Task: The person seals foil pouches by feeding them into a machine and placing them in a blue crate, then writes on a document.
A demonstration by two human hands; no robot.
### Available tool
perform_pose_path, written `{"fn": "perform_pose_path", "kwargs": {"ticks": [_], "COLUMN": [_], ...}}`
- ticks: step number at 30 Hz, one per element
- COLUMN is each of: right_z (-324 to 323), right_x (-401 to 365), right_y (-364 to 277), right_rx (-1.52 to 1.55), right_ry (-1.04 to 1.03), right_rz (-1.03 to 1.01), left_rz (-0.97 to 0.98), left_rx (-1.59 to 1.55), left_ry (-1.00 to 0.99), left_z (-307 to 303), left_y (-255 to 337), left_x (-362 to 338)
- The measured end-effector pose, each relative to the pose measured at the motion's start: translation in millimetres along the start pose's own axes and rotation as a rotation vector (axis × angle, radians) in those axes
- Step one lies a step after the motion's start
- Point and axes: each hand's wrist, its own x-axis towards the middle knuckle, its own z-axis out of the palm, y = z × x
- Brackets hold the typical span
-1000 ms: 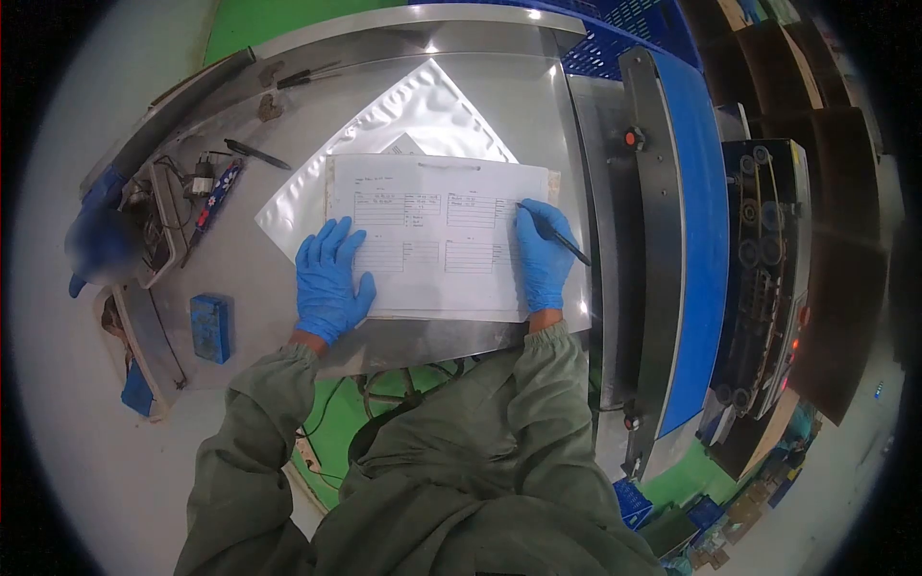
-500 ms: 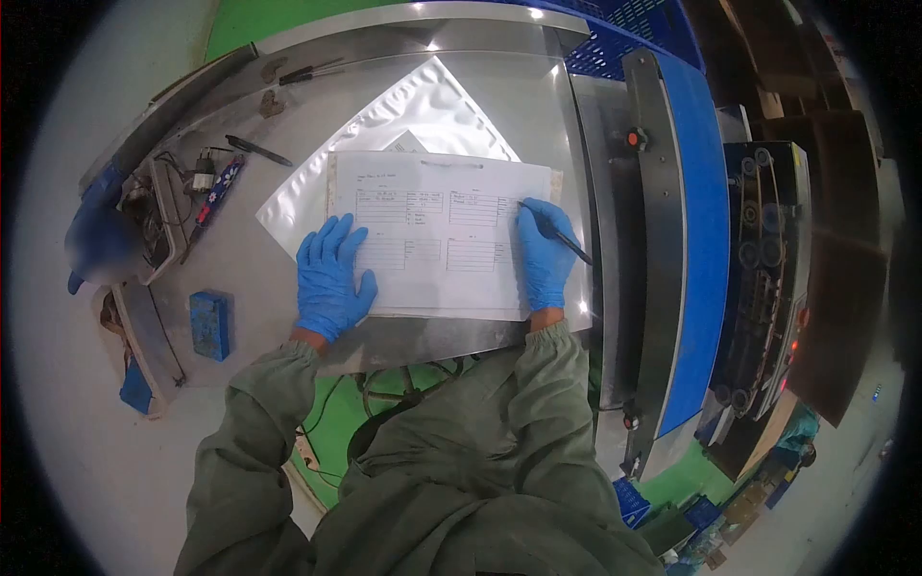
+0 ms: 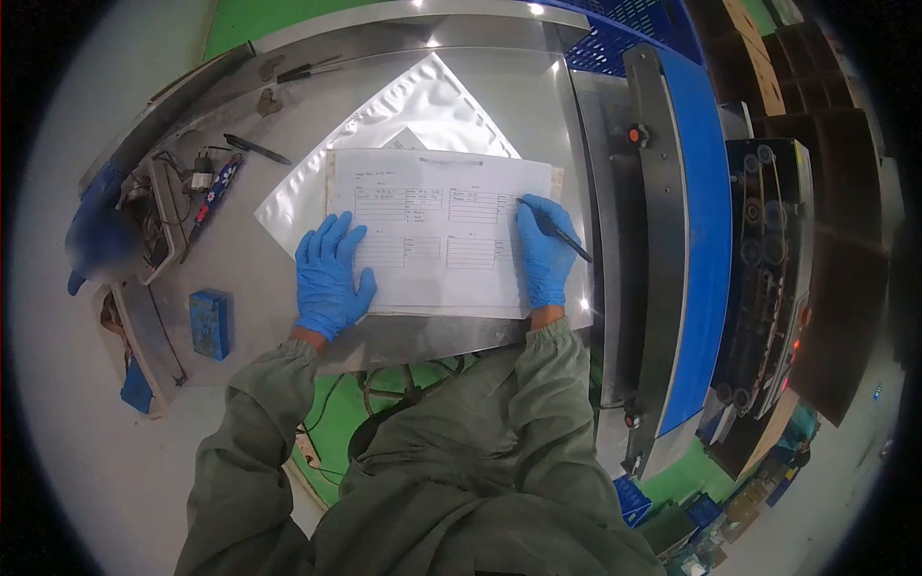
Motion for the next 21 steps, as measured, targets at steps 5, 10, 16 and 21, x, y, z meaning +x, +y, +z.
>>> {"fn": "perform_pose_path", "kwargs": {"ticks": [5,10,16,21], "right_z": [1.5,1.3,0.5,1.2], "right_x": [0.4,0.7,0.2,-0.7], "right_y": [1.8,3.2,0.7,0.1], "right_rx": [0.022,0.012,-0.036,0.007], "right_ry": [0.003,0.008,0.01,0.005], "right_rz": [-0.005,-0.031,-0.039,-0.01], "left_rz": [-0.008,-0.004,0.005,0.009], "left_rx": [-0.011,-0.011,0.004,-0.001], "left_ry": [-0.017,-0.017,0.004,0.004], "left_z": [0.4,-0.3,3.3,1.8], "left_y": [-0.6,-0.5,-2.3,-1.8], "left_x": [0.1,0.2,-0.2,-0.3]}}
